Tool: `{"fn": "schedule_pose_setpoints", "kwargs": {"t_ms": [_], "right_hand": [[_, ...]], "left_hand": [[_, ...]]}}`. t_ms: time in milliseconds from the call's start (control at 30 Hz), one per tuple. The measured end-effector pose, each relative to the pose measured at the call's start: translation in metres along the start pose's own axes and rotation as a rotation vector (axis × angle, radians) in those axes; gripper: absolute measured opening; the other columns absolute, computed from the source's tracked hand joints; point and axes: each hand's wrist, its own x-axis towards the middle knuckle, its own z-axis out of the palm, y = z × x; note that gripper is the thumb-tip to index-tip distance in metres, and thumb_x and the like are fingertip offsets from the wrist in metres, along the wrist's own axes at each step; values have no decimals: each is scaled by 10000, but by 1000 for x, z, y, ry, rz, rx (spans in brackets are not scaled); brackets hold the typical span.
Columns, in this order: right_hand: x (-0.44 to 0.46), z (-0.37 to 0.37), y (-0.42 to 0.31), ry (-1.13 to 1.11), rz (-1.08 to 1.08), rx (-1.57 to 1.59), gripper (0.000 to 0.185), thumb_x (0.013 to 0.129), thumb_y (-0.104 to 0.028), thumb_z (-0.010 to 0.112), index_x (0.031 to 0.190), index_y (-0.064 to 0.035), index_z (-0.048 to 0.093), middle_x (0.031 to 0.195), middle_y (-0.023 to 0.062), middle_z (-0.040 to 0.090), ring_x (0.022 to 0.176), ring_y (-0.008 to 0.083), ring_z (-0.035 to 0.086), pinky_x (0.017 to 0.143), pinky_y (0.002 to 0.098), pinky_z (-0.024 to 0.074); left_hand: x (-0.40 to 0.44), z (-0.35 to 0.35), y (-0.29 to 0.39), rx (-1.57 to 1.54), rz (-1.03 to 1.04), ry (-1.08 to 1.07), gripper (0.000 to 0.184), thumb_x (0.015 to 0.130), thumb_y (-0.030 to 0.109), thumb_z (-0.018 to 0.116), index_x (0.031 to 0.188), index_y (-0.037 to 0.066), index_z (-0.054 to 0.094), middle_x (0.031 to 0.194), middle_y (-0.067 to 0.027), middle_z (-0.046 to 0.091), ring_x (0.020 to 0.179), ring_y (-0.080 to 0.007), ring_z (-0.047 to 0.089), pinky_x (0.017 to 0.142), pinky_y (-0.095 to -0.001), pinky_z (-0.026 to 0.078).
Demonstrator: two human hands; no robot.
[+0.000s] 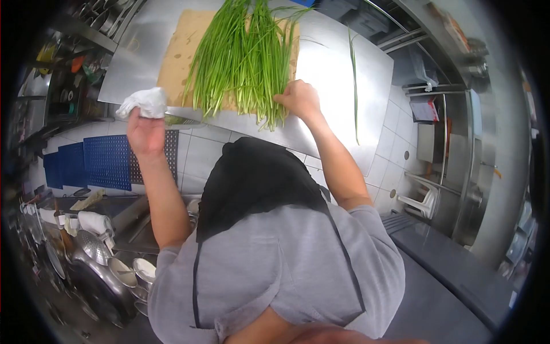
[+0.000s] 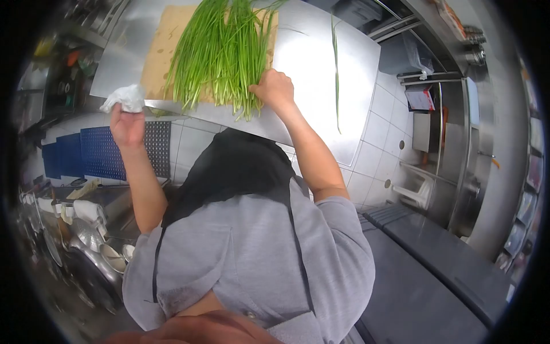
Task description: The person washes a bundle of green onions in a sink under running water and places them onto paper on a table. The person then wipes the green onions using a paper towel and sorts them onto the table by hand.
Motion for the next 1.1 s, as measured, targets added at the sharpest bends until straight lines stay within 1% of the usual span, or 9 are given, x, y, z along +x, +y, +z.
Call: {"fn": "schedule_pose_setpoints", "kwargs": {"t_ms": [167, 200, 300, 333, 400, 500, 600, 700, 1100], "right_hand": [[-12, -10, -4, 69, 122, 108, 172, 737, -222, 703, 790, -62, 736, 795, 175, 713, 787, 356, 689, 759, 427, 542], [-15, -14, -4, 101, 137, 151, 177, 735, -227, 703, 793, -63, 737, 797, 172, 714, 786, 356, 689, 756, 426, 542], [-13, -10, 8, 158, 101, 166, 179, 733, -233, 691, 800, -74, 738, 806, 157, 719, 793, 350, 690, 765, 422, 540], [-15, -9, 10, 176, 94, 204, 175, 742, -216, 692, 809, -60, 732, 792, 153, 718, 768, 323, 693, 733, 406, 544], [-16, -13, 10, 214, 65, 275, 168, 760, -183, 694, 828, -31, 720, 765, 145, 715, 719, 270, 700, 671, 375, 552], [-21, -20, 9, 25, 179, 768, 161, 816, -115, 702, 892, 26, 681, 719, 100, 687, 643, 151, 662, 552, 286, 517], [-20, -17, 19, -37, 162, 913, 162, 831, -72, 702, 937, 40, 651, 734, 90, 678, 644, 121, 655, 508, 247, 497], [-24, -26, 19, -92, 175, 799, 155, 808, -75, 732, 903, 24, 660, 743, 72, 676, 614, 116, 632, 513, 253, 498], [-17, -20, 35, -131, 199, 894, 117, 795, -61, 751, 859, 6, 680, 670, 46, 637, 547, 107, 568, 474, 255, 471]], "left_hand": [[16, 20, -27, -19, -147, -149, 353, 973, 117, 481, 1313, 23, 502, 1366, -146, 540, 1295, -303, 494, 1130, -481, 368], [18, 23, -32, 11, -147, -175, 387, 944, 109, 527, 1322, 35, 492, 1331, -127, 561, 1263, -290, 520, 1092, -467, 408], [23, 29, -46, 0, -250, -299, 392, 943, 112, 533, 1324, 36, 482, 1328, -128, 560, 1265, -291, 519, 1087, -457, 413], [22, 32, -50, 9, -266, -303, 363, 968, 101, 487, 1325, 37, 479, 1348, -128, 548, 1290, -296, 499, 1133, -456, 368], [25, 34, -56, -14, -304, -359, 363, 962, 90, 494, 1322, 41, 481, 1327, -124, 557, 1277, -293, 509, 1122, -455, 383], [21, 37, -62, 19, -326, -312, 362, 957, 81, 502, 1316, 46, 484, 1303, -119, 566, 1260, -289, 522, 1102, -452, 405], [22, 41, -66, 69, -326, -302, 365, 957, 83, 505, 1320, 47, 481, 1303, -119, 566, 1258, -286, 524, 1089, -451, 420], [21, 35, -69, 81, -347, -298, 372, 957, 87, 508, 1325, 47, 479, 1312, -122, 564, 1261, -287, 522, 1089, -454, 417], [18, 37, -83, 66, -384, -358, 354, 962, 115, 529, 1309, 54, 494, 1286, -94, 589, 1231, -258, 540, 1079, -434, 413]]}}
